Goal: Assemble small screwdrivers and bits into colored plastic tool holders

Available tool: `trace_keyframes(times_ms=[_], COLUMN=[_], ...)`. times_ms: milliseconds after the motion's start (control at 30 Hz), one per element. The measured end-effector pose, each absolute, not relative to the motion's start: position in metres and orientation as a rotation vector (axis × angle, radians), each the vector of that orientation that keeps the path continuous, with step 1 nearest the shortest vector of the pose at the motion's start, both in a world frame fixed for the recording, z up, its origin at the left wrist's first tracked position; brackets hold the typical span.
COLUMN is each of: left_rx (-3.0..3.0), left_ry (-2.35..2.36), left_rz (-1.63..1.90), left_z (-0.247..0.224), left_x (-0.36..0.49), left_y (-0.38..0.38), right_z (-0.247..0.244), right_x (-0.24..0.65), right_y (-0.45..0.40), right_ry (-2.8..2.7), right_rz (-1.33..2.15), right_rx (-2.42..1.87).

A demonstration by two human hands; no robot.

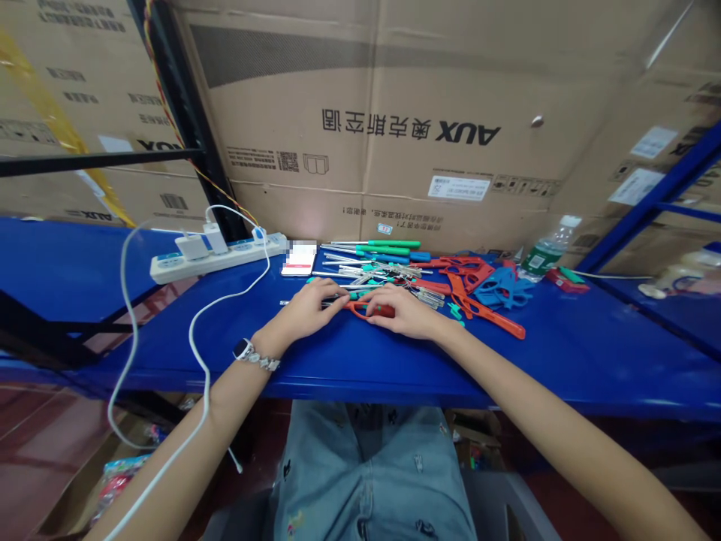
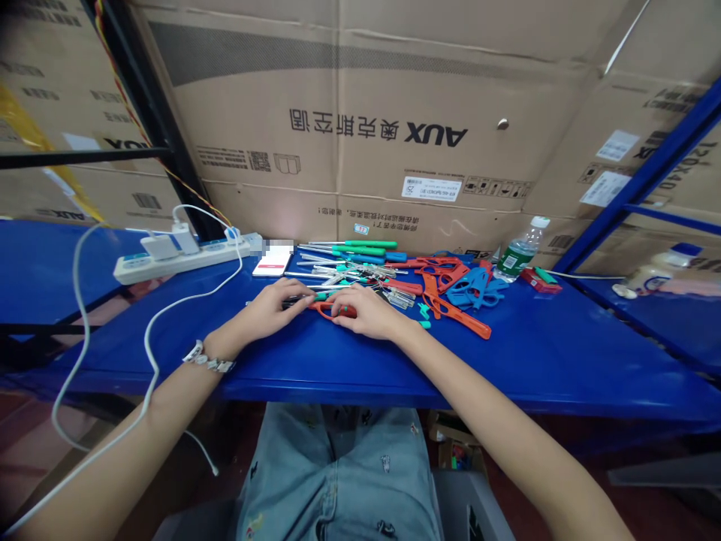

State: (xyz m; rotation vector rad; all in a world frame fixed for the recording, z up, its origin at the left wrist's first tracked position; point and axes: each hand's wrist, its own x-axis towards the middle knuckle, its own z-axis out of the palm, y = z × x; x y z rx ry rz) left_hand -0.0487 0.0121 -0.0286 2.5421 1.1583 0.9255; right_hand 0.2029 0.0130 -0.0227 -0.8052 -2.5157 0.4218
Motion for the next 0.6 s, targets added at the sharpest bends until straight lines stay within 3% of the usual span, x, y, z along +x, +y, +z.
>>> trace_keyframes(times_ms=[300,600], left_rx=[2.586,2.559], left_ry=[1.141,1.101], left_rz=[0.747,0.727], left_z=[-0.035,-0.031], left_x=[-0.053,-0.053], left_y=[0.021,0.025], right_z=[-0.024,-0.017], right_x=[0.202,0.211], right_y=[0.008,0.004], right_ry=[-2.328,-2.486], right_rz=[0.569,0.224], right_rx=[-0.993,-1.142])
